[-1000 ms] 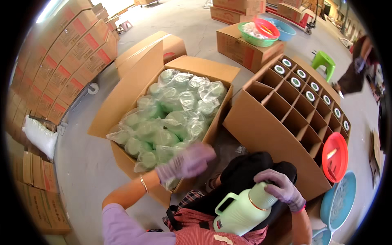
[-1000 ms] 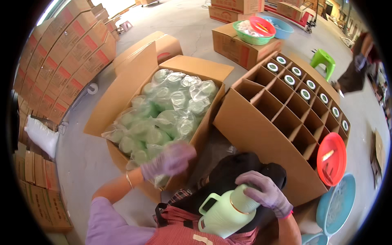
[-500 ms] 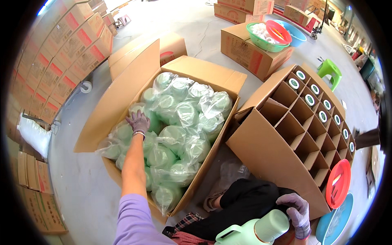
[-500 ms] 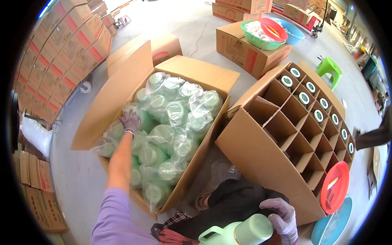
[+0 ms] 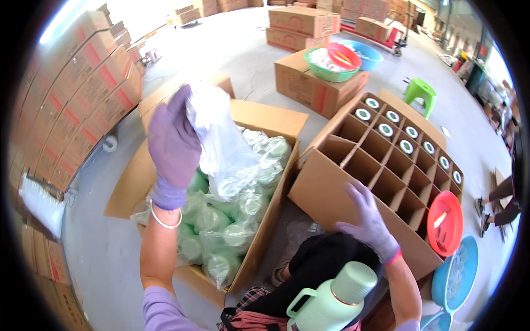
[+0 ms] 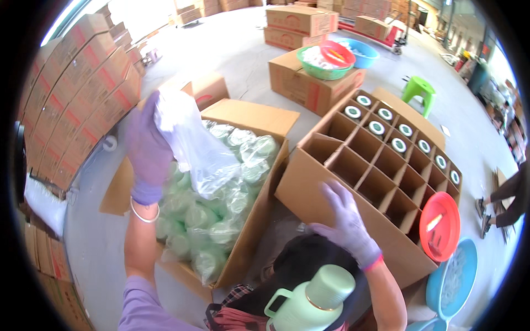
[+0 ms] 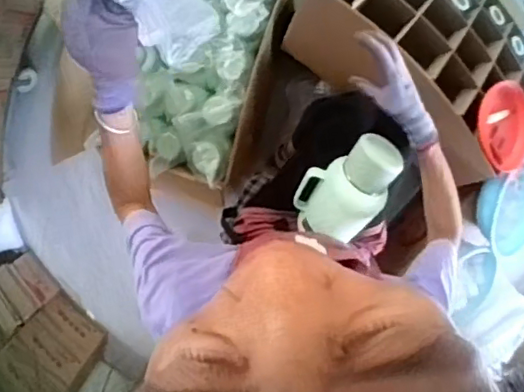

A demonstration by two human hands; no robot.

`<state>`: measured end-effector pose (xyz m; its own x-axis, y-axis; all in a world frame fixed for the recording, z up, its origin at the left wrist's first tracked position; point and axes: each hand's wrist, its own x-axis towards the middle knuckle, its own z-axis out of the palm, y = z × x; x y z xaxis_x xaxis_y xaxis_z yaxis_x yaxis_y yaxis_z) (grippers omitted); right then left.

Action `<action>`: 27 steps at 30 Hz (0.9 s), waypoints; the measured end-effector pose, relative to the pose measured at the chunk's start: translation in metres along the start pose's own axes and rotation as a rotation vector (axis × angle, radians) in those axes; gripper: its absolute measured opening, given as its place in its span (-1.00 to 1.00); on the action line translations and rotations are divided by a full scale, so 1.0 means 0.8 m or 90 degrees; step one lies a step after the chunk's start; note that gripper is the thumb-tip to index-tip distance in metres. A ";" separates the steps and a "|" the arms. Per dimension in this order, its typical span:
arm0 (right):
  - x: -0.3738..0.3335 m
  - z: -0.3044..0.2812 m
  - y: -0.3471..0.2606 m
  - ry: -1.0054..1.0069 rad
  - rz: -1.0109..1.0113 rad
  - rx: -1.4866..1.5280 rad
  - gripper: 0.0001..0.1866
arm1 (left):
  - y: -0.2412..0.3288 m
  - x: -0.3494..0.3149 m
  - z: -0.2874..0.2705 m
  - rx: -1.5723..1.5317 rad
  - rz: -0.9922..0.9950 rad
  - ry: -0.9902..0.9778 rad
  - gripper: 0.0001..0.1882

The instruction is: The person assembles light green thermos flasks by inserting a metal inner liner, screwing on the lid, and placing each completed unit into a plastic bag. The person then places the bagged thermos into a cardboard box.

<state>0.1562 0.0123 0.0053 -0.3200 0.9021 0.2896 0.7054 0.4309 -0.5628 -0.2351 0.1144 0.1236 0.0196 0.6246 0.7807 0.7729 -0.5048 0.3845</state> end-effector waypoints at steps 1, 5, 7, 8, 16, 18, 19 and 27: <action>0.010 0.009 0.000 0.000 -0.010 -0.029 0.05 | 0.010 0.016 0.005 -0.150 -0.011 0.011 -0.48; 0.044 0.052 0.024 0.094 -0.008 0.075 0.22 | -0.011 0.068 0.041 -1.179 -0.252 -0.151 -0.52; 0.074 0.060 0.044 0.187 0.008 0.122 -0.09 | -0.001 0.058 0.075 -1.003 -0.292 -0.097 -0.51; 0.087 0.057 0.063 0.219 0.046 0.132 -0.31 | 0.010 0.047 0.094 -0.922 -0.312 -0.075 -0.51; 0.046 -0.005 0.042 0.277 0.326 0.174 -0.76 | 0.218 -0.232 0.192 -0.479 -0.203 -0.222 -0.39; 0.019 -0.016 0.025 0.265 0.269 0.080 -0.76 | 0.220 -0.243 0.223 -0.713 -0.351 -0.290 -0.49; -0.003 -0.018 0.022 0.266 0.231 0.035 -0.76 | 0.212 -0.264 0.230 -0.876 -0.543 -0.237 -0.65; -0.191 -0.029 0.115 0.451 0.409 -0.133 -0.87 | 0.168 -0.247 0.166 -1.104 -0.680 -0.265 -0.54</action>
<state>0.2850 -0.0865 -0.0730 0.5700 0.7103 0.4131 0.7326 -0.2115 -0.6470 -0.0508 0.0019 -0.0446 0.3702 0.9277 -0.0490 -0.6816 0.3071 0.6642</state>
